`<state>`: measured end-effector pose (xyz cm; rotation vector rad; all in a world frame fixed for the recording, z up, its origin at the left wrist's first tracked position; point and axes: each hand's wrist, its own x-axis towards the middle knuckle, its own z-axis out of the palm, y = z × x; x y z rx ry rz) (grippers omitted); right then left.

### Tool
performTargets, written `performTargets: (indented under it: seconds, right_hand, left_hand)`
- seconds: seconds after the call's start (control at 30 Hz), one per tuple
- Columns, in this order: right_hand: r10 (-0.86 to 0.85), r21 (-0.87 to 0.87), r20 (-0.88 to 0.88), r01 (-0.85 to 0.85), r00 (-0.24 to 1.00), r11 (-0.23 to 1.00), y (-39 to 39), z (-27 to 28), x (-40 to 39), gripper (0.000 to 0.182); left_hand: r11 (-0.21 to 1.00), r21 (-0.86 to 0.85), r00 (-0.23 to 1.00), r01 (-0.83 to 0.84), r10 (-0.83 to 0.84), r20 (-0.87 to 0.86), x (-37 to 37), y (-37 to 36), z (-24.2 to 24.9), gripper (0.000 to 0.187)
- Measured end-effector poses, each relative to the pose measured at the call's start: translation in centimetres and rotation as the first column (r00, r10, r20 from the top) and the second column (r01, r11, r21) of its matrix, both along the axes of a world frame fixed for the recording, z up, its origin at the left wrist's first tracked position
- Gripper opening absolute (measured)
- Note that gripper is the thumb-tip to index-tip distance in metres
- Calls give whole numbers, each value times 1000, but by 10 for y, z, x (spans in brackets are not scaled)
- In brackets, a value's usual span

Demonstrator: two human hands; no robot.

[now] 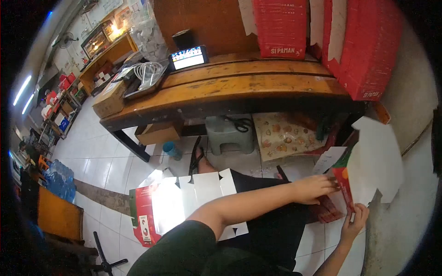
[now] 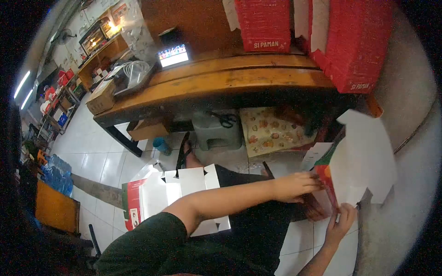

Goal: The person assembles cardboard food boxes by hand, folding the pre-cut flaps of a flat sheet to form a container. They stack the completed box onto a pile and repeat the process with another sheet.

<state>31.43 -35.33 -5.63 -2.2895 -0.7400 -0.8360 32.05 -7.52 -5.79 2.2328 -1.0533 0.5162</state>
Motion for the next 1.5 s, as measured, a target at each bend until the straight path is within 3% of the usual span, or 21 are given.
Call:
performTargets:
  seconds: [0.07,0.1,0.2,0.3,0.4,0.5,0.6,0.7,0.73,0.8,0.9,1.0,1.1,1.2,1.3,1.4,1.5]
  right_hand:
    - [8,-58,10,-7,1000,998,-13,-23,8,21]
    - [17,13,-70,-16,997,1000,-14,-32,7,17]
    - [-8,-21,-184,4,983,1000,-24,-51,6,17]
    - [-73,-117,-24,70,997,991,-31,-63,8,15]
    - [-158,-165,189,190,969,968,-36,-65,13,19]
    - [-181,-143,200,212,963,967,-35,-72,20,26]
    - [-202,-172,222,242,954,955,-37,-75,25,36]
    - [-139,-118,110,152,984,981,-62,-104,34,45]
    - [-111,78,115,103,987,992,-48,-95,34,49]
    - [-62,452,137,-7,989,892,-18,-78,38,65]
    - [130,592,-136,-25,982,805,-12,-86,43,80]
    - [292,748,-127,-102,948,656,4,-94,43,81]
    - [307,788,-111,-104,945,607,9,-92,41,72]
    - [234,703,-107,-93,966,705,9,-88,40,71]
    - [247,711,-107,-99,963,696,8,-91,41,69]
    - [269,735,-101,-110,958,669,10,-89,39,67]
    - [275,736,-119,-101,954,669,5,-93,45,67]
  left_hand:
    - [981,191,989,25,4,-149,25,-13,-30,38]
    - [958,284,974,45,20,-225,30,-15,-36,32]
    - [957,279,979,84,-26,-204,31,-14,-52,21]
    - [1000,21,960,-19,13,279,20,-2,-44,21]
    - [999,-40,995,-12,16,99,20,5,-45,27]
    - [988,-123,986,-94,76,-147,6,6,-36,33]
    - [956,-248,976,-155,110,-185,9,5,-41,36]
    - [966,-206,980,-155,124,-154,12,5,-44,37]
    - [970,-200,981,-138,107,-162,12,7,-43,36]
    - [977,-188,981,-104,69,-181,12,9,-42,34]
    - [982,-178,991,-65,42,-128,18,18,-57,25]
    - [987,-156,985,-49,21,-173,18,20,-50,16]
    - [998,62,995,-5,11,-95,21,22,-32,17]
    - [998,59,999,32,-32,-2,22,27,-25,21]
    - [996,-74,952,-44,19,-307,23,15,-28,31]
    - [887,-373,922,-273,130,-366,37,-4,-27,41]
    - [902,-354,946,-247,146,-290,59,-11,-41,49]
